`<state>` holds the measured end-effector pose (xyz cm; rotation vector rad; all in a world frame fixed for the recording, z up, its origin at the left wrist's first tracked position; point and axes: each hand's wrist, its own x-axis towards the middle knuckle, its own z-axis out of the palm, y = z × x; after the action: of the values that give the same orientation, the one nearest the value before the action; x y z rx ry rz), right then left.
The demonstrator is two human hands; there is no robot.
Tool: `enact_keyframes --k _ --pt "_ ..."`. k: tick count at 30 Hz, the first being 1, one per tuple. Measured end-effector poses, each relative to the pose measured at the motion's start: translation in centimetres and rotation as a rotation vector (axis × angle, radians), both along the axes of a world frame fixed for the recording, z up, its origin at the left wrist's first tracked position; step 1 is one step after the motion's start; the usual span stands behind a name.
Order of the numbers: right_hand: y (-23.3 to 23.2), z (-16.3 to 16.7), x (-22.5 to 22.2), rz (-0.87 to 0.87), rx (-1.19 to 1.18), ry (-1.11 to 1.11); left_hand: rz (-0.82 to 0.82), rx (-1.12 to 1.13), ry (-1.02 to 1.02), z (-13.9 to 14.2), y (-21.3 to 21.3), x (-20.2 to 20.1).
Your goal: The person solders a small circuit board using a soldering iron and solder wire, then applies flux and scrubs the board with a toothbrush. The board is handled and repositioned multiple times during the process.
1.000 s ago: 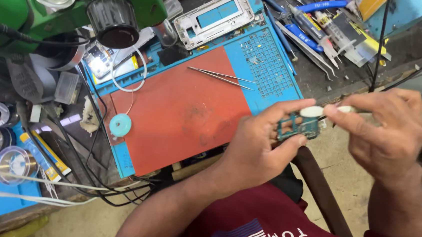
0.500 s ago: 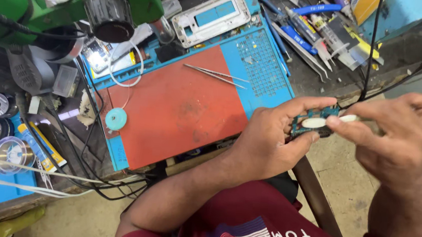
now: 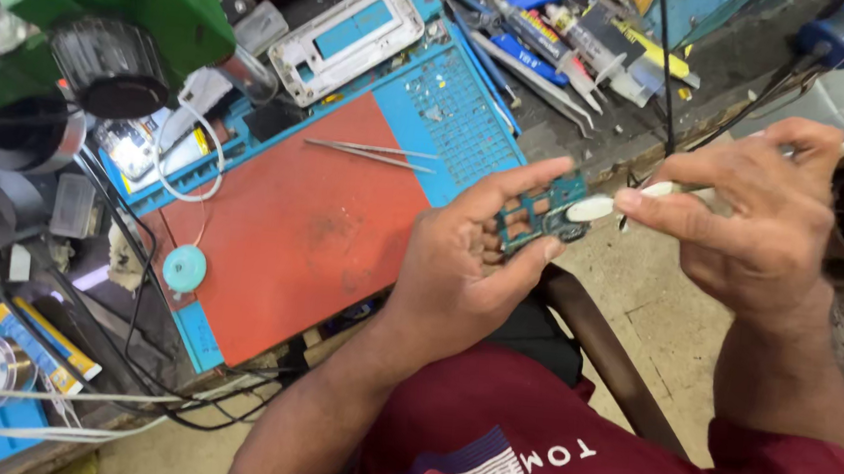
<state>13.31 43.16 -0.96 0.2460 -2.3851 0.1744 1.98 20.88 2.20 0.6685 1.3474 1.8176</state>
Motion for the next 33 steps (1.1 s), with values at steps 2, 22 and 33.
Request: enact_keyframes --k 2,22,33 --pt "-0.2 0.6 -0.1 0.006 0.005 0.003 -0.001 -0.020 0.114 0.4 0.2 -0.1" --pt "-2.1 1.2 -1.8 0.078 -0.009 0.027 0.039 -0.015 0.126 0.5 -1.6 -0.3" --pt "-1.6 1.5 -2.5 0.096 -0.061 0.044 -0.012 0.069 0.069 0.5 -1.8 -0.9"
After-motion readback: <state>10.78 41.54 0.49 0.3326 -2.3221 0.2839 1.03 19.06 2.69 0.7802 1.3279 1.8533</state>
